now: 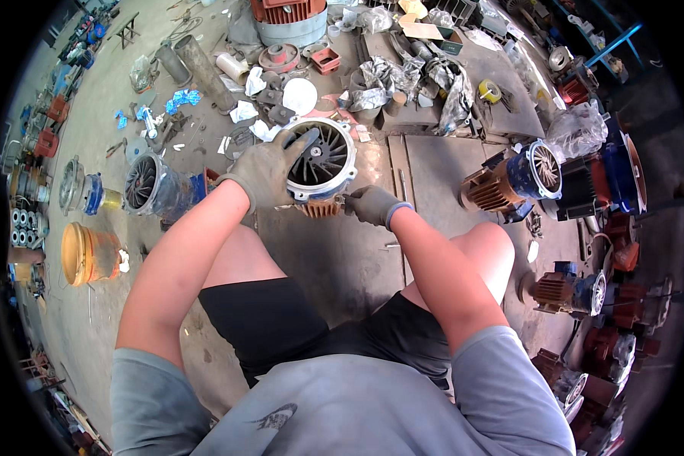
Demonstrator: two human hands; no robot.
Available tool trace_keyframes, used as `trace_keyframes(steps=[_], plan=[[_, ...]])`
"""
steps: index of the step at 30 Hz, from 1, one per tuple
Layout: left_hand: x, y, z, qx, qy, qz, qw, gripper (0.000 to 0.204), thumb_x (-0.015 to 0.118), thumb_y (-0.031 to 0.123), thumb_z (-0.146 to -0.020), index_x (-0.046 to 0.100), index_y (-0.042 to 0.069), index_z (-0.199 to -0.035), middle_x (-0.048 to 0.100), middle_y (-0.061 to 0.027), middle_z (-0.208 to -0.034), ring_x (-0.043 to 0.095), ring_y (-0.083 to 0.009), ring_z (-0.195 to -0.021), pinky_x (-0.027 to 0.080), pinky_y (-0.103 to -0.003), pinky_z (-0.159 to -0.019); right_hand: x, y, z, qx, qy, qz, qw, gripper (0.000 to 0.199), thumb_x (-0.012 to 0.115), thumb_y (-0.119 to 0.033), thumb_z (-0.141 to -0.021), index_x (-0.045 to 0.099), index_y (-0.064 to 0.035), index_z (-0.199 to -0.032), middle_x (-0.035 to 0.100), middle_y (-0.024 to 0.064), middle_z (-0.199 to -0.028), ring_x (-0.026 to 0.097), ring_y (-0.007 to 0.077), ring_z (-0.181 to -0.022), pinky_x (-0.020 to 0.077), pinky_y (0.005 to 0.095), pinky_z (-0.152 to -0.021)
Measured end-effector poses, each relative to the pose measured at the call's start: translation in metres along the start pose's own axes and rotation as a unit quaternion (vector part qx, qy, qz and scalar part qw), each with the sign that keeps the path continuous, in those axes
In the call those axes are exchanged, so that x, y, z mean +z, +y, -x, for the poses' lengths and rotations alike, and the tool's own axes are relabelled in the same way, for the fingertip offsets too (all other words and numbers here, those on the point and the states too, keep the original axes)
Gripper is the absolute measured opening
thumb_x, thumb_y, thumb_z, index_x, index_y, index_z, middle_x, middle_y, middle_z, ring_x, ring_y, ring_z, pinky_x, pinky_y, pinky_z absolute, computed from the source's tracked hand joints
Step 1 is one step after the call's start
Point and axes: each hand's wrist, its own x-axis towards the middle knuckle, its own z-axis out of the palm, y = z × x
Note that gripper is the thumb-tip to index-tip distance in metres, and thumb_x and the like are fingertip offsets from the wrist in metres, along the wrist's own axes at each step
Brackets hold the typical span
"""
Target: The person sits on the floor in a workshop and uses a metal tool to scrape and clean the interior surfaces of a motor stator. They rotate the component to access different areas and occasionally wipe the surface with a cloth.
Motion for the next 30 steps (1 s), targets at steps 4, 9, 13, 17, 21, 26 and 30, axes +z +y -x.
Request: trace_keyframes(steps=[4,9,13,17,21,26,30], plan=[[0.001,0.005,0.006,-0.026,0.012,0.018,0.999,0.127,0.085,0.066,-0.079,0.025,0.010,-0.176,0.049,-0.0275,-0.160,0.078,-0.0385,-0.116,0.063,-0.046,-0.100,0.045,0.027,-0.004,-0.055,0.112,-0.100,0.987,0.040,0.062,-0.041,-0.107,0.085,-0.0087,-0.110,0.075,0.0095,-0.083,0.070,0.0216,-0.073,0.0578,0.0418,-0.073],[0.005,0.009,-0.002,-0.024,0.014,0.013,1.000,0.129,0.085,0.067,-0.079,0.024,0.009,-0.177,0.048,-0.0286,-0.162,0.078,-0.0395,-0.116,0.063,-0.047,-0.100,0.151,0.036,-0.036,-0.055,0.279,-0.357,0.890,0.032,0.062,-0.035,-0.112,0.077,-0.0072,-0.118,0.070,0.0059,-0.084,0.068,0.0196,-0.070,0.0552,0.0378,-0.066],[0.009,0.003,0.008,-0.031,0.020,0.009,0.999,0.131,0.084,0.069,-0.079,0.022,0.007,-0.177,0.047,-0.0291,-0.163,0.077,-0.0385,-0.118,0.063,-0.046,-0.101,0.164,-0.010,-0.009,-0.012,0.248,-0.508,0.825,0.036,0.055,-0.037,-0.117,0.075,-0.0074,-0.117,0.060,-0.0002,-0.075,0.057,0.0142,-0.060,0.0485,0.0341,-0.055],[0.004,0.005,0.004,-0.011,0.032,0.007,0.999,0.130,0.083,0.070,-0.081,0.024,0.003,-0.176,0.048,-0.0295,-0.162,0.076,-0.0383,-0.120,0.062,-0.045,-0.103,0.098,0.041,-0.016,-0.059,0.179,-0.210,0.959,0.045,0.053,-0.044,-0.117,0.078,-0.0070,-0.115,0.061,0.0010,-0.073,0.056,0.0142,-0.059,0.0477,0.0334,-0.055],[0.002,0.006,0.003,-0.021,0.012,0.019,1.000,0.130,0.082,0.072,-0.081,0.025,0.002,-0.175,0.049,-0.0295,-0.162,0.075,-0.0382,-0.124,0.061,-0.045,-0.105,0.026,0.024,-0.003,-0.016,0.057,-0.059,0.996,0.042,0.058,-0.044,-0.113,0.082,-0.0105,-0.107,0.062,0.0028,-0.072,0.057,0.0155,-0.058,0.0481,0.0371,-0.055],[0.013,0.004,0.008,-0.029,0.028,0.045,0.998,0.129,0.082,0.070,-0.082,0.024,0.001,-0.174,0.055,-0.0264,-0.153,0.070,-0.0378,-0.130,0.059,-0.045,-0.108,0.012,0.010,0.000,0.016,0.035,-0.089,0.995,0.041,0.061,-0.044,-0.107,0.085,-0.0106,-0.114,0.066,0.0045,-0.073,0.062,0.0181,-0.061,0.0551,0.0379,-0.059],[0.004,0.010,0.014,-0.041,0.028,0.044,0.998,0.126,0.084,0.065,-0.083,0.025,0.001,-0.174,0.059,-0.0236,-0.145,0.071,-0.0377,-0.125,0.058,-0.046,-0.108,0.111,0.021,-0.005,0.055,0.204,-0.433,0.876,0.036,0.060,-0.035,-0.110,0.082,-0.0087,-0.119,0.069,0.0043,-0.080,0.064,0.0184,-0.064,0.0541,0.0366,-0.056]])
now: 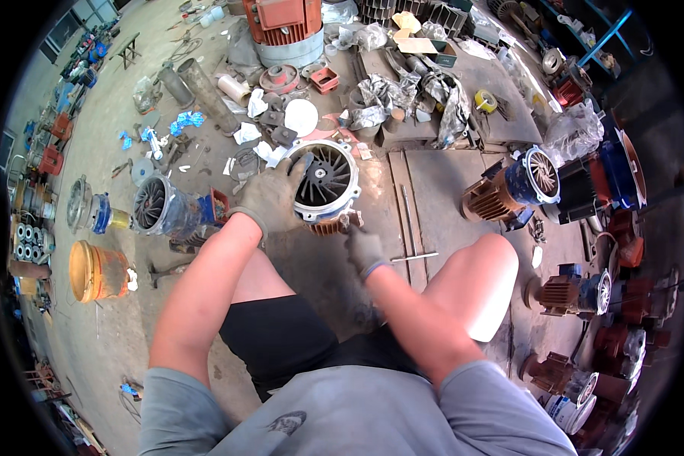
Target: The person sits on the floor in a workshop and uses a metal tool to scrape and clean the interior surfaces of a motor stator. They rotate the component to access different areas and occasionally wipe the surface with a cloth.
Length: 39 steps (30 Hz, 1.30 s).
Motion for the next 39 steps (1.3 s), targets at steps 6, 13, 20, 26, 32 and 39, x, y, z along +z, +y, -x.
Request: trace_keyframes(steps=[6,13,20,26,32,39], plan=[[0.021,-0.010,0.003,0.012,0.068,-0.010,0.998,0.113,0.081,0.065,-0.086,0.036,0.005,-0.171,0.061,-0.0215,-0.136,0.076,-0.0340,-0.108,0.062,-0.043,-0.096,0.037,0.020,0.021,-0.048,0.015,-0.054,0.997,0.037,0.057,-0.038,-0.114,0.076,-0.0073,-0.116,0.068,0.0057,-0.078,0.066,0.0201,-0.069,0.0537,0.0391,-0.058],[0.000,0.004,0.001,0.012,0.044,-0.096,0.994,0.103,0.074,0.055,-0.093,0.032,0.007,-0.174,0.062,-0.0161,-0.137,0.068,-0.0322,-0.117,0.055,-0.043,-0.102,-0.053,-0.058,-0.022,-0.155,-0.163,0.389,0.893,0.049,0.053,-0.048,-0.113,0.084,-0.0099,-0.112,0.080,0.0116,-0.092,0.073,0.0228,-0.073,0.0578,0.0414,-0.069],[0.012,0.002,-0.002,-0.016,0.024,-0.052,0.998,0.117,0.077,0.067,-0.089,0.032,-0.002,-0.171,0.060,-0.0208,-0.137,0.071,-0.0352,-0.115,0.057,-0.044,-0.102,-0.036,-0.038,-0.016,-0.172,-0.091,0.318,0.928,0.044,0.060,-0.043,-0.109,0.081,-0.0049,-0.115,0.078,0.0171,-0.089,0.075,0.0300,-0.080,0.0589,0.0428,-0.074],[0.011,0.002,-0.010,0.009,0.023,-0.061,0.998,0.126,0.075,0.077,-0.087,0.028,-0.003,-0.172,0.058,-0.0225,-0.144,0.073,-0.0357,-0.114,0.058,-0.044,-0.102,0.020,0.046,-0.010,-0.093,0.060,0.055,0.992,0.043,0.058,-0.040,-0.112,0.079,-0.0039,-0.119,0.079,0.0272,-0.106,0.075,0.0454,-0.107,0.0577,0.0504,-0.095],[-0.011,0.004,-0.001,-0.002,-0.036,-0.092,0.995,0.128,0.076,0.077,-0.085,0.030,-0.006,-0.171,0.056,-0.0206,-0.147,0.058,-0.0324,-0.135,0.046,-0.047,-0.116,-0.038,-0.030,0.000,-0.171,-0.070,0.318,0.930,0.042,0.057,-0.041,-0.113,0.082,-0.0075,-0.118,0.081,0.0232,-0.112,0.077,0.0396,-0.109,0.0577,0.0485,-0.099],[0.030,-0.015,-0.015,0.071,0.079,-0.012,0.994,0.123,0.085,0.067,-0.081,0.035,-0.003,-0.169,0.044,-0.0283,-0.167,0.057,-0.0436,-0.143,0.046,-0.053,-0.121,-0.058,-0.092,-0.026,-0.107,-0.229,0.466,0.848,0.042,0.059,-0.043,-0.110,0.083,-0.0079,-0.117,0.080,0.0085,-0.095,0.074,0.0206,-0.079,0.0598,0.0380,-0.079]])
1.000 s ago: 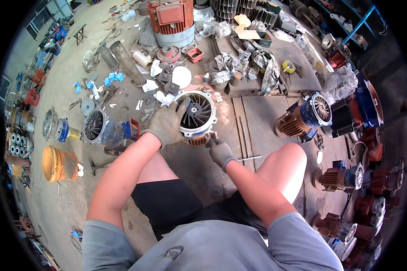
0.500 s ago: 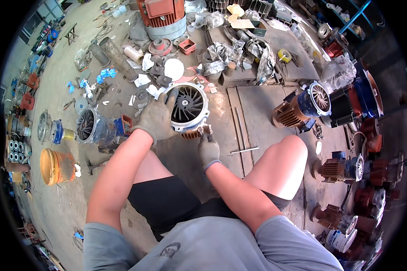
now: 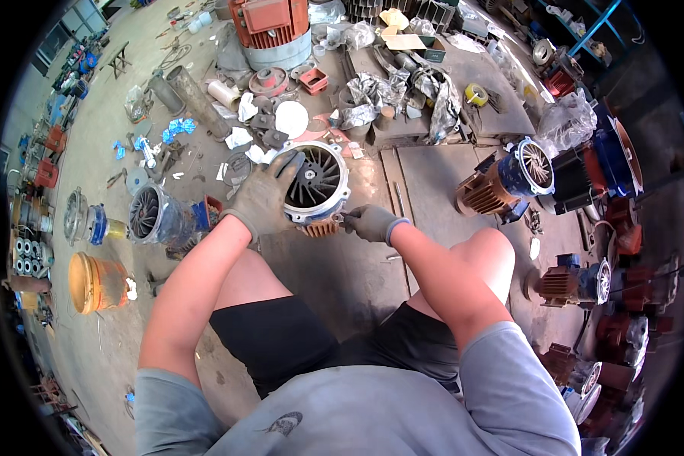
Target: The person sits on the floor in a workshop and uses a metal tool to scrape and clean the interior surfaces of a motor stator. They rotate the component to access different areas and occasionally wipe the surface with a cloth.
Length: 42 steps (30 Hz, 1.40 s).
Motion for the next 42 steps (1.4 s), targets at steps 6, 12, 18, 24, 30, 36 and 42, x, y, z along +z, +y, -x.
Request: trace_keyframes(steps=[6,12,18,24,30,36,42], plan=[[-0.024,0.010,0.000,-0.060,-0.047,0.051,0.996,0.125,0.088,0.065,-0.079,0.031,0.004,-0.172,0.044,-0.0277,-0.166,0.072,-0.0451,-0.123,0.057,-0.050,-0.110,-0.011,-0.007,-0.009,-0.008,-0.030,0.040,0.999,0.047,0.056,-0.045,-0.110,0.081,-0.0058,-0.110,0.078,0.0116,-0.089,0.075,0.0207,-0.075,0.0607,0.0386,-0.076],[-0.040,0.008,-0.002,-0.055,-0.082,0.019,0.995,0.121,0.081,0.068,-0.085,0.028,0.006,-0.174,0.043,-0.0231,-0.168,0.074,-0.0331,-0.128,0.061,-0.044,-0.105,-0.018,-0.017,-0.011,-0.022,-0.050,0.103,0.993,0.044,0.054,-0.043,-0.112,0.082,-0.0083,-0.108,0.079,0.0093,-0.086,0.077,0.0202,-0.074,0.0614,0.0386,-0.077],[-0.035,0.009,-0.001,-0.044,-0.057,0.034,0.997,0.127,0.087,0.060,-0.079,0.024,0.006,-0.175,0.042,-0.0289,-0.167,0.078,-0.0416,-0.116,0.063,-0.049,-0.102,-0.005,0.005,-0.015,-0.041,-0.005,-0.015,0.999,0.040,0.060,-0.041,-0.110,0.084,-0.0094,-0.109,0.079,0.0097,-0.089,0.075,0.0192,-0.079,0.0610,0.0389,-0.083],[-0.018,0.009,0.001,-0.074,-0.039,0.024,0.996,0.123,0.087,0.062,-0.078,0.032,0.000,-0.169,0.046,-0.0248,-0.163,0.075,-0.0413,-0.120,0.062,-0.048,-0.102,0.044,0.015,-0.003,-0.001,0.139,-0.123,0.983,0.052,0.060,-0.051,-0.111,0.085,-0.0065,-0.100,0.080,0.0140,-0.089,0.077,0.0270,-0.088,0.0591,0.0429,-0.085],[-0.021,0.004,0.001,-0.040,-0.047,-0.009,0.998,0.122,0.082,0.066,-0.082,0.029,0.002,-0.171,0.047,-0.0275,-0.163,0.076,-0.0388,-0.119,0.062,-0.047,-0.102,0.048,0.002,0.008,0.031,0.095,-0.153,0.983,0.050,0.055,-0.048,-0.113,0.082,-0.0057,-0.110,0.080,0.0117,-0.094,0.075,0.0253,-0.087,0.0600,0.0439,-0.085],[-0.018,0.001,-0.006,-0.034,-0.051,-0.024,0.998,0.123,0.078,0.070,-0.085,0.024,0.004,-0.174,0.047,-0.0286,-0.165,0.078,-0.0371,-0.117,0.064,-0.045,-0.099,0.020,0.002,-0.008,-0.028,-0.001,-0.061,0.998,0.053,0.047,-0.047,-0.116,0.078,-0.0046,-0.110,0.078,0.0060,-0.089,0.072,0.0211,-0.076,0.0595,0.0399,-0.072],[-0.020,0.007,-0.003,-0.055,-0.045,0.013,0.997,0.122,0.086,0.064,-0.079,0.034,-0.002,-0.167,0.052,-0.0271,-0.158,0.074,-0.0402,-0.123,0.061,-0.047,-0.103,0.023,-0.002,-0.007,0.082,-0.045,-0.242,0.966,0.044,0.058,-0.047,-0.111,0.075,-0.0077,-0.100,0.066,0.0028,-0.077,0.060,0.0161,-0.064,0.0454,0.0327,-0.059]])
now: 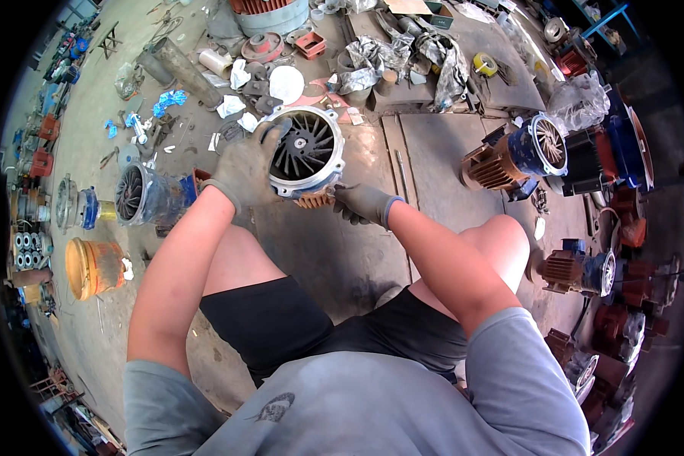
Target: The person sits on the floor in a workshop and uses a metal tool to scrape and clean the interior surfaces of a motor stator. They rotate the component to access different areas and occasionally wipe the surface with a cloth.
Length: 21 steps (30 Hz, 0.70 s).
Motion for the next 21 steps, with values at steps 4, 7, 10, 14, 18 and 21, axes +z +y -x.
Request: trace_keyframes(steps=[4,7,10,14,18,21], plan=[[0.005,0.001,0.001,-0.003,0.015,-0.004,1.000,0.117,0.087,0.063,-0.079,0.039,-0.007,-0.160,0.054,-0.0262,-0.155,0.075,-0.0406,-0.119,0.061,-0.048,-0.102,0.019,0.008,-0.004,0.013,0.069,-0.155,0.985,0.032,0.064,-0.037,-0.107,0.073,-0.0090,-0.095,0.059,-0.0010,-0.073,0.050,0.0124,-0.058,0.0367,0.0315,-0.053],[0.006,-0.001,0.001,-0.007,0.011,0.007,1.000,0.116,0.088,0.062,-0.078,0.041,-0.008,-0.159,0.055,-0.0258,-0.154,0.075,-0.0398,-0.119,0.061,-0.047,-0.102,0.050,0.017,-0.010,0.010,0.121,-0.305,0.945,0.026,0.064,-0.033,-0.105,0.074,-0.0105,-0.097,0.061,-0.0013,-0.076,0.050,0.0109,-0.058,0.0364,0.0312,-0.053],[0.004,0.000,0.004,-0.009,0.013,0.005,1.000,0.116,0.088,0.061,-0.078,0.042,-0.008,-0.158,0.055,-0.0256,-0.154,0.075,-0.0391,-0.121,0.061,-0.047,-0.101,0.087,0.012,-0.009,0.003,0.192,-0.459,0.867,0.023,0.063,-0.033,-0.105,0.072,-0.0137,-0.097,0.060,-0.0022,-0.073,0.048,0.0119,-0.054,0.0350,0.0312,-0.050],[0.004,0.000,-0.001,-0.001,0.014,-0.021,1.000,0.116,0.089,0.062,-0.077,0.043,-0.007,-0.158,0.054,-0.0267,-0.154,0.074,-0.0394,-0.122,0.061,-0.046,-0.102,0.106,0.007,-0.014,0.001,0.236,-0.538,0.809,0.030,0.063,-0.039,-0.107,0.071,-0.0141,-0.092,0.057,-0.0024,-0.069,0.046,0.0123,-0.051,0.0343,0.0311,-0.048],[0.000,-0.007,0.001,0.015,0.011,0.022,1.000,0.118,0.089,0.064,-0.076,0.043,-0.006,-0.159,0.053,-0.0282,-0.156,0.073,-0.0402,-0.124,0.060,-0.047,-0.106,0.090,0.019,0.003,-0.025,0.114,-0.454,0.883,0.046,0.057,-0.046,-0.113,0.071,-0.0106,-0.088,0.057,-0.0009,-0.066,0.052,0.0137,-0.054,0.0391,0.0327,-0.050],[0.010,-0.011,0.003,0.025,0.043,0.028,0.998,0.120,0.089,0.066,-0.075,0.042,-0.004,-0.161,0.053,-0.0287,-0.157,0.073,-0.0409,-0.124,0.060,-0.047,-0.106,0.066,0.027,0.013,-0.115,0.159,-0.125,0.973,0.049,0.055,-0.046,-0.115,0.074,-0.0055,-0.095,0.063,0.0032,-0.070,0.058,0.0149,-0.058,0.0466,0.0329,-0.055]])
